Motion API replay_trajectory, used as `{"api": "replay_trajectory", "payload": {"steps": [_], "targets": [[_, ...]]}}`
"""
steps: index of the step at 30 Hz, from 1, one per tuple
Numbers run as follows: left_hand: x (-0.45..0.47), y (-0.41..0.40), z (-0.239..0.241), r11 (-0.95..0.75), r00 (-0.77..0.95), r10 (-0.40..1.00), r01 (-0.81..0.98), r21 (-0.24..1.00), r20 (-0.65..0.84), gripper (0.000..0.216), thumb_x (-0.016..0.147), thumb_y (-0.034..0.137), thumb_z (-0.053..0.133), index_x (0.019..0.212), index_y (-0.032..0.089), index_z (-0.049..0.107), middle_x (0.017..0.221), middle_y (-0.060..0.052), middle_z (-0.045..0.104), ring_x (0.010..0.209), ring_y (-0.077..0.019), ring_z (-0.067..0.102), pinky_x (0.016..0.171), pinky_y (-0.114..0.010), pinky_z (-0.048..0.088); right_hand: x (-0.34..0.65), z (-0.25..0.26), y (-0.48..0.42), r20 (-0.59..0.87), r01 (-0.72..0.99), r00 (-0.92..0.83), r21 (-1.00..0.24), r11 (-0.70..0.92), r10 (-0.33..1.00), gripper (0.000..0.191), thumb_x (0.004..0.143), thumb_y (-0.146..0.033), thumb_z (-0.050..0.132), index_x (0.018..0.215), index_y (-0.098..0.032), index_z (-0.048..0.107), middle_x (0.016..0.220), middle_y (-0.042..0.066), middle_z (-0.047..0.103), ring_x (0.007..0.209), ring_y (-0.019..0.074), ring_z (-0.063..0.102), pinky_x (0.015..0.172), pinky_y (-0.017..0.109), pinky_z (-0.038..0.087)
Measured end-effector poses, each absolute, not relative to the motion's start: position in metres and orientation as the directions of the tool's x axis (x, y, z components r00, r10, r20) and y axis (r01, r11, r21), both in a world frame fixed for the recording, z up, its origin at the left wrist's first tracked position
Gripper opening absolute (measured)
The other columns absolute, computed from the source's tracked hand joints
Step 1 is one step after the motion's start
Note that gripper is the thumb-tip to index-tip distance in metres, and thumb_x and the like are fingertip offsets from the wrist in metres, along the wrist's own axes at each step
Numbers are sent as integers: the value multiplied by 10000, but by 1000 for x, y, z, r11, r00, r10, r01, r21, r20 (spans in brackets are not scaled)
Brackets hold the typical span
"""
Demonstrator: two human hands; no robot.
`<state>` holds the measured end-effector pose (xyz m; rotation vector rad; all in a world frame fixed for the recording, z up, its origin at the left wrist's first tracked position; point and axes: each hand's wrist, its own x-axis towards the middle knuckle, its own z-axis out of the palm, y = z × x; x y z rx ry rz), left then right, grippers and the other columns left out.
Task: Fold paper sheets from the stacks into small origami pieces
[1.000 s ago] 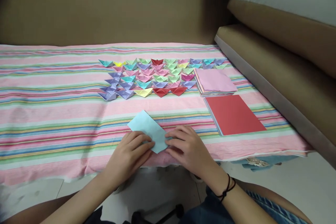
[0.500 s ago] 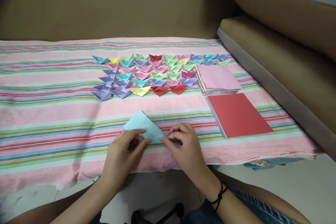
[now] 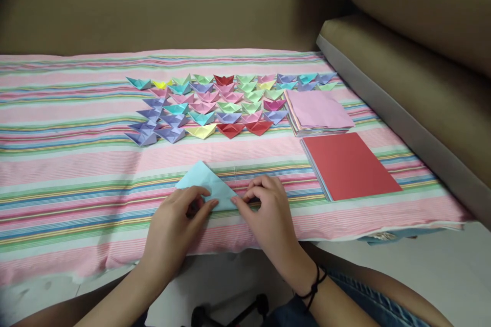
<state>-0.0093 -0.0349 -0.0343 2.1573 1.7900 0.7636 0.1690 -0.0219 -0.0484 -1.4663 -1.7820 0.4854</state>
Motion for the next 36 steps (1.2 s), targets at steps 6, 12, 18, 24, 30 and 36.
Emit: {"api": "replay_trajectory", "payload": {"steps": [6,12,18,24,30,36], "targets": [[-7,-36,-37,-237,135,956,876,419,259,119,856,297,569,899,188,587,684,-8,574,653,-181,530,573,-300,398,168,-48,-21,298,669,-42,-700,249,954,220,742,-269,706,574,-209,577,747,43,575,813,234,536,699,385,453],[-7,-37,-45,-433,320,858,871,231,403,297,881,144,504,1149,237,590,944,-75,599,775,-199,504,676,-344,418,168,-48,-20,276,683,-51,-691,235,960,231,733,-236,709,570,-201,549,745,37,568,807,225,528,703,375,438],[-8,-35,-46,-461,357,846,863,207,396,347,854,103,529,1159,245,612,997,-85,585,815,-216,482,704,-367,433,167,-46,-20,296,682,-32,-692,237,955,244,722,-237,707,593,-205,503,737,33,557,796,224,516,711,376,431],[-8,-33,-42,-458,354,853,859,227,383,293,884,154,507,1136,228,636,994,-75,599,783,-209,468,680,-362,429,190,-36,-10,135,472,-115,-865,174,984,55,772,-177,631,787,-211,590,836,20,614,800,188,579,709,334,469],[-10,-32,-44,-461,363,856,858,226,370,291,879,154,519,1130,234,641,992,-77,592,791,-210,471,676,-358,425,190,-33,-17,303,461,-368,-761,456,879,190,823,-176,605,958,-267,703,1053,43,613,1033,207,533,893,379,439],[-10,-31,-42,-460,366,862,854,241,351,297,880,162,517,1136,255,638,988,-70,589,798,-212,476,678,-353,423,178,-37,-30,327,613,-558,-457,645,763,226,854,-216,569,1059,-228,664,1126,60,623,1065,249,474,930,458,379]]}}
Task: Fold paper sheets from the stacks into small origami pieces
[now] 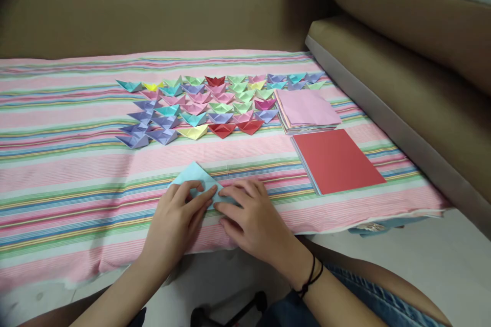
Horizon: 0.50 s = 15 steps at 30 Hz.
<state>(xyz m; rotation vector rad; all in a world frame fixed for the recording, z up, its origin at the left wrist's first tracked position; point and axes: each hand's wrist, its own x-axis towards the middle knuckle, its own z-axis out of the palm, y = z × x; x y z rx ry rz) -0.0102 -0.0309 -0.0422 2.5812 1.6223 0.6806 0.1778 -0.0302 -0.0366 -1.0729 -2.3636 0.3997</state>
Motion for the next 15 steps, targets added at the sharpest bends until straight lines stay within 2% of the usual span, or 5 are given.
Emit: {"api": "replay_trajectory", "payload": {"steps": [6,15], "targets": [[-10,-29,-42,-473,380,858,848,242,346,303,889,178,508,1156,258,627,996,-64,594,799,-207,477,685,-345,418,183,-37,-30,369,615,-608,-341,711,703,231,851,-205,556,1056,-218,663,1119,66,630,1057,247,477,941,468,376],[-12,-29,-45,-480,391,852,849,222,348,287,904,200,487,1143,250,637,1017,-69,589,793,-204,470,669,-338,399,206,-36,-30,425,665,-541,-312,679,725,185,811,-139,580,914,-242,696,1082,11,677,1048,244,500,925,466,402]]}}
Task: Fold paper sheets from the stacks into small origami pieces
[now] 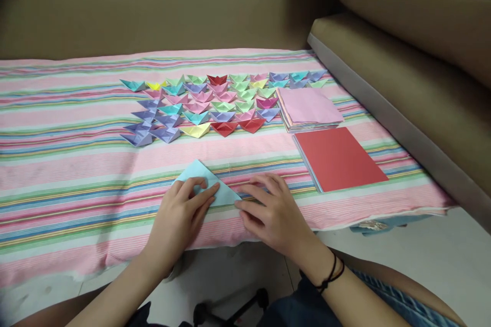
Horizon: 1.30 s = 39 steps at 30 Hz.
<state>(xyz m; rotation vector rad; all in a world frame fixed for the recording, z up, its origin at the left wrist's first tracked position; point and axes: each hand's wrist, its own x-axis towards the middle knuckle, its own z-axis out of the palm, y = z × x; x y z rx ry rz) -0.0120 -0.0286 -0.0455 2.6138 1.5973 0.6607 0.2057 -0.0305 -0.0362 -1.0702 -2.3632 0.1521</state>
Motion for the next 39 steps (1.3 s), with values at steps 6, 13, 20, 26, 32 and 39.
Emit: {"api": "replay_trajectory", "payload": {"steps": [6,13,20,26,32,39], "targets": [[-12,-28,-44,-477,396,859,849,227,326,280,896,205,502,1134,240,644,1014,-70,585,772,-200,458,661,-341,403,219,-38,-33,433,685,-500,-332,649,750,191,797,-129,590,907,-237,704,1052,25,691,1047,268,519,902,495,416],[-11,-28,-42,-475,394,862,848,236,319,282,899,205,495,1137,239,642,1015,-72,580,779,-197,465,665,-341,410,213,-31,-22,450,550,-368,-600,581,814,258,873,-151,532,1079,-255,649,1079,33,685,1029,199,577,890,402,466],[-11,-28,-40,-472,390,865,848,243,316,289,901,199,493,1144,260,638,1002,-66,578,785,-194,472,679,-338,408,186,-40,-6,422,515,-481,-573,638,768,216,889,-170,535,1017,-263,683,1022,-1,721,1025,191,575,913,417,437],[-10,-30,-41,-449,363,876,854,263,318,281,899,215,501,1135,277,640,999,-60,577,802,-197,484,697,-341,408,184,-47,-4,403,552,-479,-552,624,780,177,883,-209,560,967,-270,704,1015,6,724,1010,206,570,906,436,415],[0,-33,-40,-379,279,904,873,305,326,268,872,368,540,1065,232,666,983,-75,577,840,-218,497,737,-368,407,184,-47,-5,399,556,-475,-556,619,784,169,869,-208,580,965,-271,703,1015,3,718,1017,207,557,909,429,401],[5,-35,-39,-306,206,933,886,348,296,256,825,349,608,1048,240,672,980,-66,580,844,-224,502,747,-377,411,184,-46,-7,360,608,-496,-506,612,790,287,876,-191,564,1103,-337,662,1121,24,632,1054,207,526,892,418,408]]}}
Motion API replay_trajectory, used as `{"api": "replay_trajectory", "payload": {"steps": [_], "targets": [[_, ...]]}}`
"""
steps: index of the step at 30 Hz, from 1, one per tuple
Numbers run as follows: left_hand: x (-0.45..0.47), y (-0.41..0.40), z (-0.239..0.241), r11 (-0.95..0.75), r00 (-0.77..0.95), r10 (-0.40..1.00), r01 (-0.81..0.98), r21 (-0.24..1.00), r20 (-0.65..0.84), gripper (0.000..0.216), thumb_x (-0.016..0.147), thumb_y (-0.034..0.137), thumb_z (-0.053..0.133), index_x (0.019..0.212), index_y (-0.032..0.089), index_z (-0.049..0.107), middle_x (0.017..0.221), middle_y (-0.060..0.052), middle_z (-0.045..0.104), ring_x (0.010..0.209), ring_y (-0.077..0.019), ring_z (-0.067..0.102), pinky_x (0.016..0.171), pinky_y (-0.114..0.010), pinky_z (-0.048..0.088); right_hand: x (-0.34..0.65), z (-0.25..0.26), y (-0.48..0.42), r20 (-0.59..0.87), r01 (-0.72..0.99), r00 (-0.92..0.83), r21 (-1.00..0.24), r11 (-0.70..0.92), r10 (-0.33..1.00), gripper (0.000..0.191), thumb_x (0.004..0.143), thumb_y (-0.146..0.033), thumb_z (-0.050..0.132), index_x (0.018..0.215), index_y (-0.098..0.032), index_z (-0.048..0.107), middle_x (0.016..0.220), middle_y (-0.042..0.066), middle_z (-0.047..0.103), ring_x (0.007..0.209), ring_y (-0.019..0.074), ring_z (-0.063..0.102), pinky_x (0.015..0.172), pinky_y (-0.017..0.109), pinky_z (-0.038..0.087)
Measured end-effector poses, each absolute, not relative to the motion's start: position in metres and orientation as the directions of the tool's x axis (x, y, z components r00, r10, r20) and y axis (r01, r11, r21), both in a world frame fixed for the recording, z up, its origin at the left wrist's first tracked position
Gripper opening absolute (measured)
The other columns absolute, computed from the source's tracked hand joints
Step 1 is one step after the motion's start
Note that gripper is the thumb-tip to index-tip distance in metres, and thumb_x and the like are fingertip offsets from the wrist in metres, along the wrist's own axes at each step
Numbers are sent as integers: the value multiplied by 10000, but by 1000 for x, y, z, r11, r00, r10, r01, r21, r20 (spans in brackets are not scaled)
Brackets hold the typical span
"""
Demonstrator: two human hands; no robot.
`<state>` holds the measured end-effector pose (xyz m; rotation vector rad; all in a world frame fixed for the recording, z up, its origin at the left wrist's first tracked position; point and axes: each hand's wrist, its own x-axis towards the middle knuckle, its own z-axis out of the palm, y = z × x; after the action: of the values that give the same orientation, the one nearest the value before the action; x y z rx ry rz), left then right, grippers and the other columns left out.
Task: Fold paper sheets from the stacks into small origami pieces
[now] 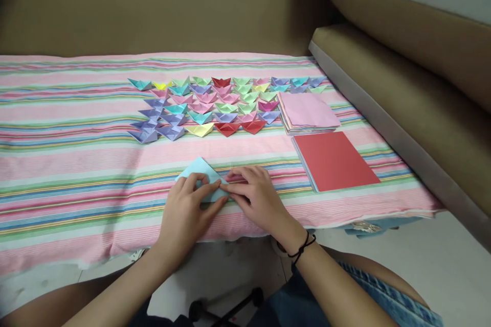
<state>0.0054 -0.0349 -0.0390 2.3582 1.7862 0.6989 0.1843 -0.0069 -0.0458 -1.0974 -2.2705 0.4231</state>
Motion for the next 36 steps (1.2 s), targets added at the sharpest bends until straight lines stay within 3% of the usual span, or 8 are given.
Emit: {"api": "replay_trajectory", "payload": {"steps": [6,12,17,20,23,25,31,36], "targets": [[-3,-33,-35,-300,220,950,840,452,221,283,828,194,584,1091,263,664,985,-57,565,861,-218,519,765,-388,435,185,-45,-6,337,628,-499,-495,601,798,316,873,-186,565,1131,-350,646,1134,38,593,1062,213,519,901,423,420],[-13,-31,-33,-264,224,964,724,638,145,462,765,-2,483,1130,239,629,953,-51,559,875,-203,534,767,-370,465,186,-45,-5,309,635,-503,-501,588,807,338,862,-181,571,1164,-323,629,1150,44,585,1069,216,528,909,430,432],[-21,-32,-32,-295,260,953,687,664,155,509,727,-74,415,1056,226,660,969,-48,571,886,-183,553,790,-348,476,187,-45,-5,297,641,-507,-498,585,809,336,861,-178,572,1163,-313,631,1157,46,580,1070,219,527,916,433,426],[-24,-39,-33,-450,368,893,743,495,258,449,790,-43,400,1002,238,680,1040,-61,588,851,-181,554,743,-350,478,186,-45,-5,313,636,-507,-493,594,803,341,858,-174,573,1157,-327,633,1153,42,584,1067,220,530,911,438,428],[-23,-51,-36,-587,518,796,786,192,315,354,855,44,437,1109,200,628,1093,-96,609,949,-238,540,758,-392,475,184,-48,-6,335,637,-479,-503,584,811,329,838,-181,599,1128,-329,651,1135,39,596,1052,223,542,901,445,432],[-21,-59,-41,-628,582,749,777,57,315,368,863,57,442,1201,138,562,1106,-122,618,1002,-250,533,808,-401,474,180,-49,-6,357,638,-430,-529,559,829,281,810,-224,644,1071,-319,682,1095,42,611,1022,229,556,884,452,438],[-14,-76,-48,-587,586,754,804,-94,298,444,838,39,404,1272,42,499,1250,-184,577,1108,-292,529,896,-424,451,169,-52,-5,370,639,-312,-600,482,875,217,710,-315,751,922,-276,735,992,52,633,936,238,583,837,447,448],[-9,-81,-48,-559,570,773,820,-127,277,438,873,183,433,1279,33,505,1284,-195,556,1135,-316,526,925,-436,437,172,-51,-3,330,637,-344,-605,477,879,260,705,-295,759,963,-274,726,1020,52,625,952,233,577,852,447,447]]}}
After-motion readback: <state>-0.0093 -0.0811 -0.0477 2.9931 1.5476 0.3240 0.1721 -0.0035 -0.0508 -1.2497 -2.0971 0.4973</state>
